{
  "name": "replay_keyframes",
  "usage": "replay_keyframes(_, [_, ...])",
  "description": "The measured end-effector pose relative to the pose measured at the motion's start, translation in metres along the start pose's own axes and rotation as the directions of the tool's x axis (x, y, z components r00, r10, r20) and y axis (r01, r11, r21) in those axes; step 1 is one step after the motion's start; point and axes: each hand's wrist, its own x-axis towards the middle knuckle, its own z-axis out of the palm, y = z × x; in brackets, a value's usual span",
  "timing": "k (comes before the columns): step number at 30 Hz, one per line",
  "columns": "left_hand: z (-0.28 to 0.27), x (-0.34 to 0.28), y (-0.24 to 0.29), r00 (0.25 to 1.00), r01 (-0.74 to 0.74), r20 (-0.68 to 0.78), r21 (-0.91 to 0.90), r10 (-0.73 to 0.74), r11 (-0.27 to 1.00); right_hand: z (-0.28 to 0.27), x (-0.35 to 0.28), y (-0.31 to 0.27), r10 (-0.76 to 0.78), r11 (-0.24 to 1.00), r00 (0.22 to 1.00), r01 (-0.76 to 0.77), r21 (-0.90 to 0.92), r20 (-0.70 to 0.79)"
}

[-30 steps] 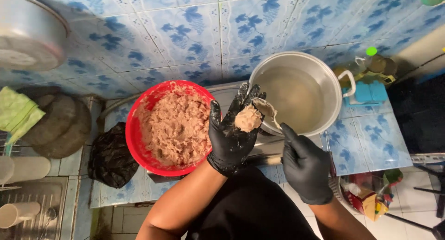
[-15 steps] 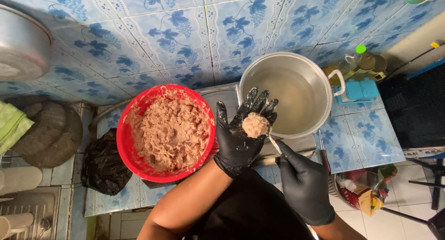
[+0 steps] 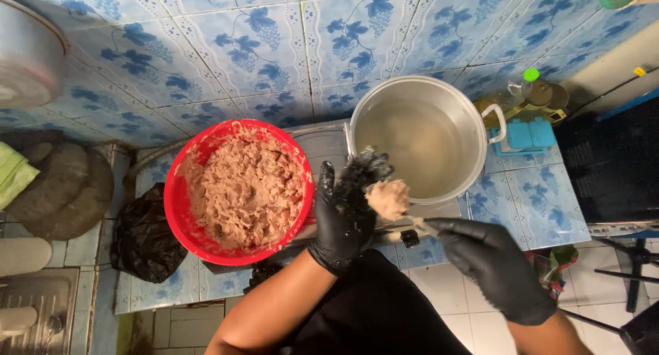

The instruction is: Forming meatballs from a meat mixture using a spoon and hand, then dropping them into a pot of water.

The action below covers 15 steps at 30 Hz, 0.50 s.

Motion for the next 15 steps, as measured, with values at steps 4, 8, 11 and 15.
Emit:
replay_keyframes(4, [-0.022, 0.008, 0.005, 0.928, -0.207, -0.301, 0.073, 0.219, 0.976, -0.011, 0.019, -0.038, 0.033, 0.906, 0.996, -0.067, -0.418, -0.088])
replay_keyframes(8, [-0.01, 0.017, 0.016, 0.802, -0.227, -0.573, -0.029, 0.17, 0.974, -0.011, 0.066, -0.051, 0.011, 0.839, 0.975, -0.131, -0.528, -0.224])
replay_keyframes(11, [-0.019, 0.023, 0.013, 0.81, -0.216, -0.562, -0.019, 0.168, 0.976, -0.034, 0.119, -0.009, -0.022, 0.683, 0.971, -0.16, -0.713, -0.239])
replay_keyframes(15, [-0.022, 0.023, 0.012, 0.814, -0.191, -0.557, 0.012, 0.165, 0.982, -0.036, 0.144, 0.003, 0.002, 0.504, 0.979, -0.177, -0.846, -0.203])
